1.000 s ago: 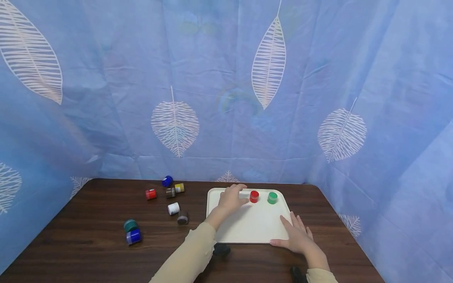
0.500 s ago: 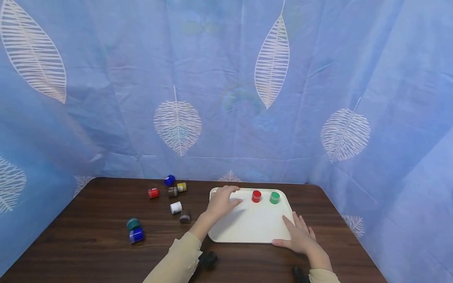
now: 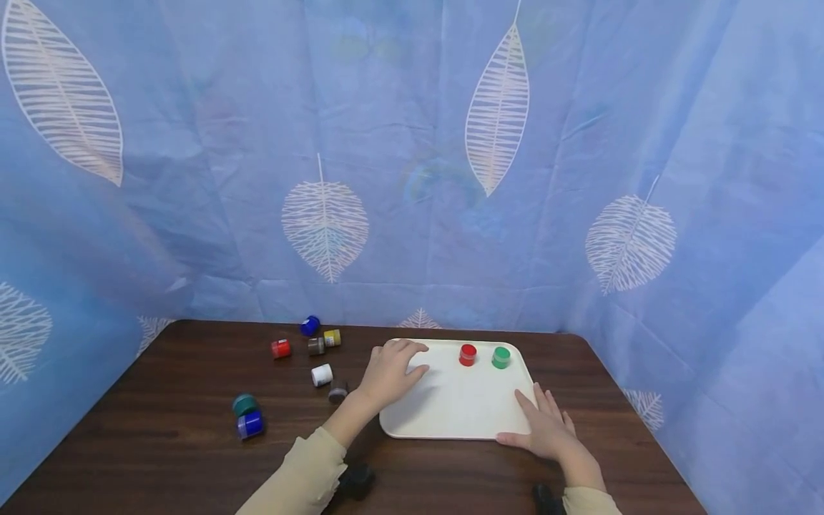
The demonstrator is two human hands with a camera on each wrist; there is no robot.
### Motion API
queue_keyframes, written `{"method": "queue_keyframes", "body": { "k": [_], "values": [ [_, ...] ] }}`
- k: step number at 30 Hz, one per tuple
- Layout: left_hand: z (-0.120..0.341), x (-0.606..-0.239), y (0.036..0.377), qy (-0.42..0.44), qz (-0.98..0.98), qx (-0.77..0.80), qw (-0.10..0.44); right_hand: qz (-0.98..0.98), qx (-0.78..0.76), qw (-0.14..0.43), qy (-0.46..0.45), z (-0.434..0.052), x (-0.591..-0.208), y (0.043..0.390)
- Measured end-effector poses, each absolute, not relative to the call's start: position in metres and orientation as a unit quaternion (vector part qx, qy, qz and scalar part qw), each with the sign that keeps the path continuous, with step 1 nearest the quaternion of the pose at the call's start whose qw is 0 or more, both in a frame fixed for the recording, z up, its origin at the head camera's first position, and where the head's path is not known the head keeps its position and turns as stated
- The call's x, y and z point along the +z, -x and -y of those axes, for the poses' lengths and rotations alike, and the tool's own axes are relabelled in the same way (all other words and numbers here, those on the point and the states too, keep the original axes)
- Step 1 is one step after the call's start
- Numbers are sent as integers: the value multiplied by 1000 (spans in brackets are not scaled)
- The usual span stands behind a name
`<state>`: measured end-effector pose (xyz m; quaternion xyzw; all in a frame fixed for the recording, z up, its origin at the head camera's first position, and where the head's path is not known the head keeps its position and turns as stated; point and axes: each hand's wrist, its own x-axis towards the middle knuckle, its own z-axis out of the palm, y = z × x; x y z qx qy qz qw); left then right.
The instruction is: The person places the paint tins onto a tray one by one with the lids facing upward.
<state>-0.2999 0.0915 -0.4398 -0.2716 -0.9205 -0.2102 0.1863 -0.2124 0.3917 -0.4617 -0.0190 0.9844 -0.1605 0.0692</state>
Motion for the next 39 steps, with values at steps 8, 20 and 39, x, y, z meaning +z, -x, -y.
{"method": "queue_keyframes", "body": {
  "k": [8,20,39],
  "values": [
    [-62,-438,291,291,922,-150,205,-985,-157,65,21,-391,-461,214],
    [-16,-438,277,324,914,-87,227,-986,-154,67,21,-392,-464,217],
    [43,-427,279,328,938,-83,78,-984,-158,76,18,-395,-466,218]
  ]
}}
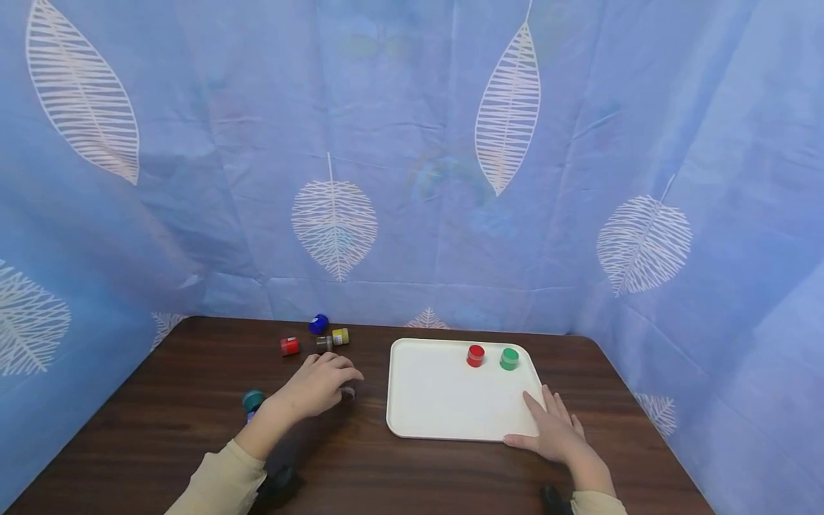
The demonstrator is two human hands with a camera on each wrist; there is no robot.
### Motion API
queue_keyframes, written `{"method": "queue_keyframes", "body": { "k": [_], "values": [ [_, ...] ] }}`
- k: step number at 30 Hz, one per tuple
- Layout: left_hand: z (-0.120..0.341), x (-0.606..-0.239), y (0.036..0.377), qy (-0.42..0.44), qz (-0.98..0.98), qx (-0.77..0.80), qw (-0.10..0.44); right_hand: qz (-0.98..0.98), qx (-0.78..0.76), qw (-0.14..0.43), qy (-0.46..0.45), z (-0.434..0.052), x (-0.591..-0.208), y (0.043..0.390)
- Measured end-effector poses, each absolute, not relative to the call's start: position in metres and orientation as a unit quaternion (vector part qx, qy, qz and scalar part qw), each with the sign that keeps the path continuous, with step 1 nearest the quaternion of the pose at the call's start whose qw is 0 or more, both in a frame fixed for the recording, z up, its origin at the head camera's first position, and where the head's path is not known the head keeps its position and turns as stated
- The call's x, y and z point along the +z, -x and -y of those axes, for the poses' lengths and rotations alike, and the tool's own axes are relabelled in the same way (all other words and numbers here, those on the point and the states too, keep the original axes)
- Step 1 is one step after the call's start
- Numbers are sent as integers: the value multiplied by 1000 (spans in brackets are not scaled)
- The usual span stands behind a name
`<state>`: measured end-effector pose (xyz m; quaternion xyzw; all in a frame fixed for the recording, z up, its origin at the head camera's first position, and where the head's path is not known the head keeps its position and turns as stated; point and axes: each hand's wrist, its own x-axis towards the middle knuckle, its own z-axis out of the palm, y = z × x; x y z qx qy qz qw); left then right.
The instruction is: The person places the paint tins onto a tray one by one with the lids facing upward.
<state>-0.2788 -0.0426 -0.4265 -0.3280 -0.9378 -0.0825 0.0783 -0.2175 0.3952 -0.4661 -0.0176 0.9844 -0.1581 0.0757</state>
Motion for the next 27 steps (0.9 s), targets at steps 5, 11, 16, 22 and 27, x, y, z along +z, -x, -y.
{"method": "queue_keyframes", "body": {
  "k": [5,11,16,22,27],
  "values": [
    [45,-429,280,322,941,-85,67,-984,-160,77,19,-396,-465,216],
    [44,-436,283,313,945,-81,44,-985,-157,69,22,-394,-464,216],
    [43,-438,283,310,947,-75,39,-985,-154,71,21,-395,-466,217],
    [42,-440,283,306,948,-70,51,-985,-158,74,19,-395,-467,218],
    [41,-441,282,301,950,-41,74,-983,-164,77,18,-396,-467,218]
  ]
}}
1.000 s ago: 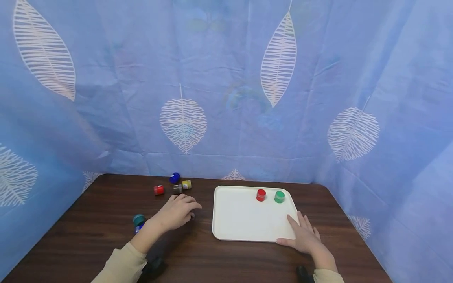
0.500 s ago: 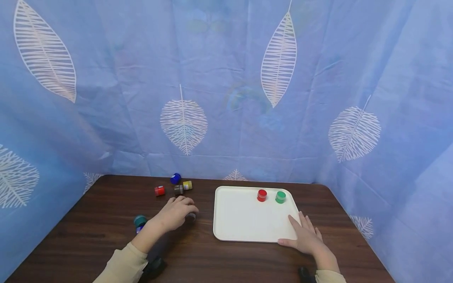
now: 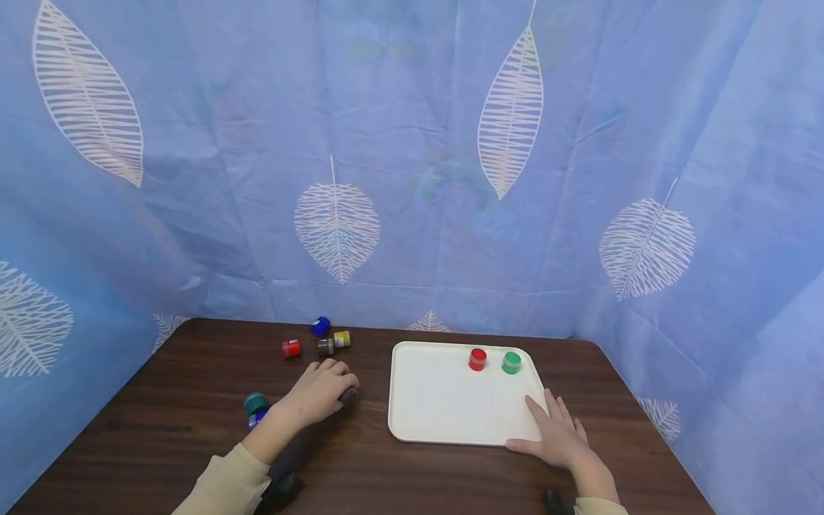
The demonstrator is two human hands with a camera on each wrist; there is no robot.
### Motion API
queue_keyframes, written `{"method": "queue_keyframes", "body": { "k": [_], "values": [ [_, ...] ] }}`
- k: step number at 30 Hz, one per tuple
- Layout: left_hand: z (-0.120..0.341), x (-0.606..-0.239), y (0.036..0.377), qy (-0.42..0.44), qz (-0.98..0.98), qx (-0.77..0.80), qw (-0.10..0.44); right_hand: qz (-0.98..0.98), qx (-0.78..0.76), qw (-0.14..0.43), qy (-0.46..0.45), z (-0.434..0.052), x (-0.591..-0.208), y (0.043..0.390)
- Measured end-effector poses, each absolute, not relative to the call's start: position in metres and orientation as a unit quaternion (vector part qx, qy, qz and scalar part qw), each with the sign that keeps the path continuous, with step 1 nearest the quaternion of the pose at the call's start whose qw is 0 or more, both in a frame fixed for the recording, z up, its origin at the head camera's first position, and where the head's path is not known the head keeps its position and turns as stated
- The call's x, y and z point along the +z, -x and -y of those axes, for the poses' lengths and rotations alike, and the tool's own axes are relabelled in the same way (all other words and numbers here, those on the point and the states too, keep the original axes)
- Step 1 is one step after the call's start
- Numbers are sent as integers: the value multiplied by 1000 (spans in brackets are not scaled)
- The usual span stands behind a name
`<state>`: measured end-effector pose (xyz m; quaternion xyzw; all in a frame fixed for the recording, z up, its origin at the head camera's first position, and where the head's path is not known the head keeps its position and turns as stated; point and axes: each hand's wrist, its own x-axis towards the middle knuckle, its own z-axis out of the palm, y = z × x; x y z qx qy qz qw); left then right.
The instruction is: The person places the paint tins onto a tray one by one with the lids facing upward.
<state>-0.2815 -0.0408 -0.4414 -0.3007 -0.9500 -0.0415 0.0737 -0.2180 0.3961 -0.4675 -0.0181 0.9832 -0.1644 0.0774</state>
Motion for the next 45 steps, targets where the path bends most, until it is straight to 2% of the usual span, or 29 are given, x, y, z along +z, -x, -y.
{"method": "queue_keyframes", "body": {
  "k": [26,37,45],
  "values": [
    [25,-451,285,294,946,-20,133,-985,-160,65,17,-396,-474,214],
    [5,-445,289,280,935,-43,214,-982,-171,75,14,-393,-475,216],
    [-20,-434,295,268,938,-85,203,-985,-160,63,23,-394,-466,216]
  ]
}}
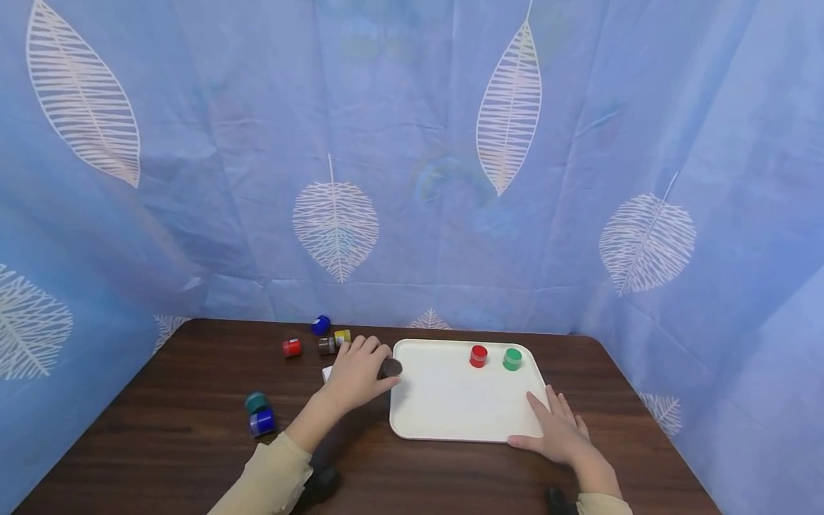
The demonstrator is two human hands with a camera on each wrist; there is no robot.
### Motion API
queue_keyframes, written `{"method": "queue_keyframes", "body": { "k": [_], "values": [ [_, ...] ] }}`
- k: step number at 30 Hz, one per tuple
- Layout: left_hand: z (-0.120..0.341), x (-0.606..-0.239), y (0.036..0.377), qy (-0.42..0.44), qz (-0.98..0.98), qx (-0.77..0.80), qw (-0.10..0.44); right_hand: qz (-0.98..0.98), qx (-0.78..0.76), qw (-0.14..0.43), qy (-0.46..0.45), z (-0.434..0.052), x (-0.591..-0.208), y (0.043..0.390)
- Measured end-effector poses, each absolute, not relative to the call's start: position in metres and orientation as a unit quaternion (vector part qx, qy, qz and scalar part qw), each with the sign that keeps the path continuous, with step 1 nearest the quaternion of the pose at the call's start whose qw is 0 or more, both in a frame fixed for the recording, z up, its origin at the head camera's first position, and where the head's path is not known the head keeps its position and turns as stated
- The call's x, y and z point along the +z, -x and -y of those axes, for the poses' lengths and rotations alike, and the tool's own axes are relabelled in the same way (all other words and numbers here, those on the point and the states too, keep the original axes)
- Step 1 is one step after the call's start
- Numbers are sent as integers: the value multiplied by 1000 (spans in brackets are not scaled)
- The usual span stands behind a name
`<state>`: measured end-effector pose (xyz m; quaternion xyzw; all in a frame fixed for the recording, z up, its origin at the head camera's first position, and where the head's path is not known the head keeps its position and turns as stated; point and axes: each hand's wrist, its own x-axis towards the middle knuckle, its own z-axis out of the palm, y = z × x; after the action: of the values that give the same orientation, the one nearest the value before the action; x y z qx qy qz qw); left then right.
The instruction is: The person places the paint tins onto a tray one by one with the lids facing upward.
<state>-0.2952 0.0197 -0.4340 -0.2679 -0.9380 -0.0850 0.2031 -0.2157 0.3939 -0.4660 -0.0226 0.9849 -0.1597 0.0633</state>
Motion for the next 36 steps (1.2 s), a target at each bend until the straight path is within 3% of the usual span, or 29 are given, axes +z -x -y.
{"method": "queue_keyframes", "body": {
  "k": [16,36],
  "values": [
    [-75,-417,308,245,938,-165,180,-984,-162,67,18,-397,-467,217],
    [-97,-430,323,181,929,-275,170,-986,-152,59,25,-394,-466,216]
  ]
}}
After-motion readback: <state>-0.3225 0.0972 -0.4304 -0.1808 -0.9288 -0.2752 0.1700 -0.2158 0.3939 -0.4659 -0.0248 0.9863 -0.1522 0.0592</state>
